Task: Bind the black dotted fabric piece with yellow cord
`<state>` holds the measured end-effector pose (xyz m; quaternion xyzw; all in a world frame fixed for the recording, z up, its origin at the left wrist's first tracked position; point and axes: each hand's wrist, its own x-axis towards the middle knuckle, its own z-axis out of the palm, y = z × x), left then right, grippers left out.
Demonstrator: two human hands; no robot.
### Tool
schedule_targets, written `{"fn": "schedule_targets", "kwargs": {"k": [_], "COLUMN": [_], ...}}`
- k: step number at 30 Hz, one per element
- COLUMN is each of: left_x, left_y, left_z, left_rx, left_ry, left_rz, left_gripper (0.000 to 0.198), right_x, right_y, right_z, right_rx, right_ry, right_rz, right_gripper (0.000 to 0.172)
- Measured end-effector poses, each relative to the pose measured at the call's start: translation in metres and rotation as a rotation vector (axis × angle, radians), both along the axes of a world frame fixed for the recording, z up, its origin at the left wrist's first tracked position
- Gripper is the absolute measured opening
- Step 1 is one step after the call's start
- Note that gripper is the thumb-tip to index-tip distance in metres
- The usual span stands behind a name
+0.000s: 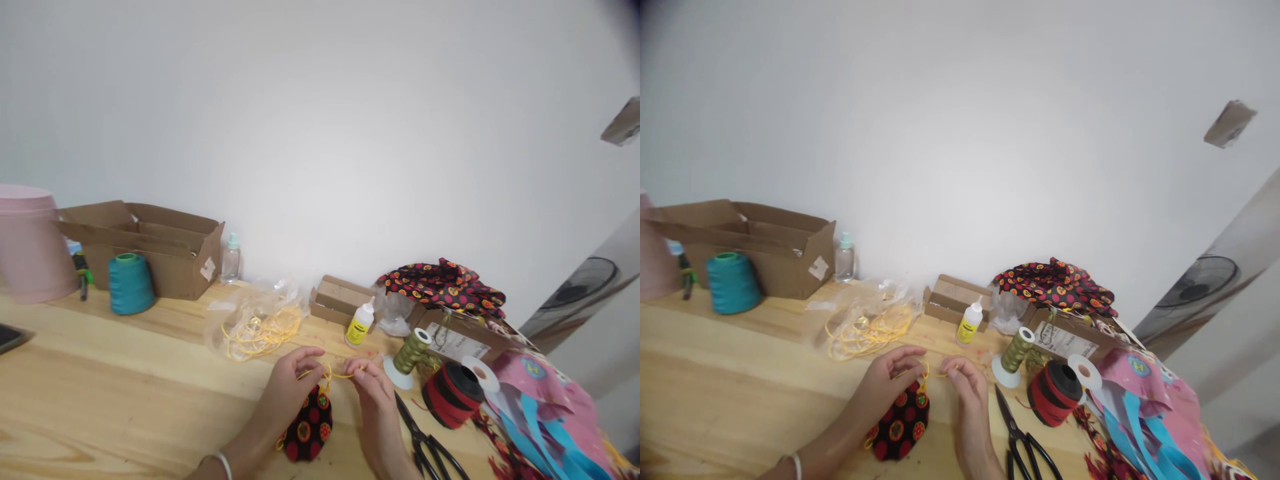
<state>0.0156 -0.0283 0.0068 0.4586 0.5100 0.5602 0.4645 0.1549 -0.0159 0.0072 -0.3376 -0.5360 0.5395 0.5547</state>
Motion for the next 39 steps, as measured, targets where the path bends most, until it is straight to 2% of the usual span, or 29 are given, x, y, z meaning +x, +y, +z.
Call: {"fn": "schedule_targets", "kwargs": {"k": [2,5,10,19,25,29,39], "left_x": [0.000,0.001,0.002,0.002,0.004,0.003,0.000], "left_y": [0.000,-0.001,-0.002,-0.001,-0.004,-0.004,0.000], "left_z": [0.000,0.000,-0.001,-0.006,0.001,0.000,0.000], "left_rx": [0.008,0.026,0.040,-0.009,0.055,0.030,-0.043], "left_ry": [0.004,-0.001,0.032,0.209,0.127,0.097,0.067], "left_rz": [-0.010,-0.036,-0.029,-0.068,-0.158,-0.123,-0.034], "left_gripper": [0.029,0.028,0.026,0.023,0.023,0.024,0.024], "right_x": [-0.003,-0.009,-0.009,-0.006,-0.006,-0.003,0.004], "right_y": [-0.002,-0.003,0.001,0.002,0.002,0.004,0.007], "right_z": [0.000,-0.001,-0.006,-0.005,-0.004,-0.006,-0.007], "right_rx": [0.042,0.151,0.242,0.311,0.368,0.377,0.344], "right_ry": [-0.170,-0.387,-0.543,-0.543,-0.529,-0.544,-0.576], "right_rz": [-0.049,-0.101,-0.111,-0.150,-0.147,-0.172,-0.336], "right_gripper": [0.009,0.016,0.013,0.017,0.017,0.017,0.019]}}
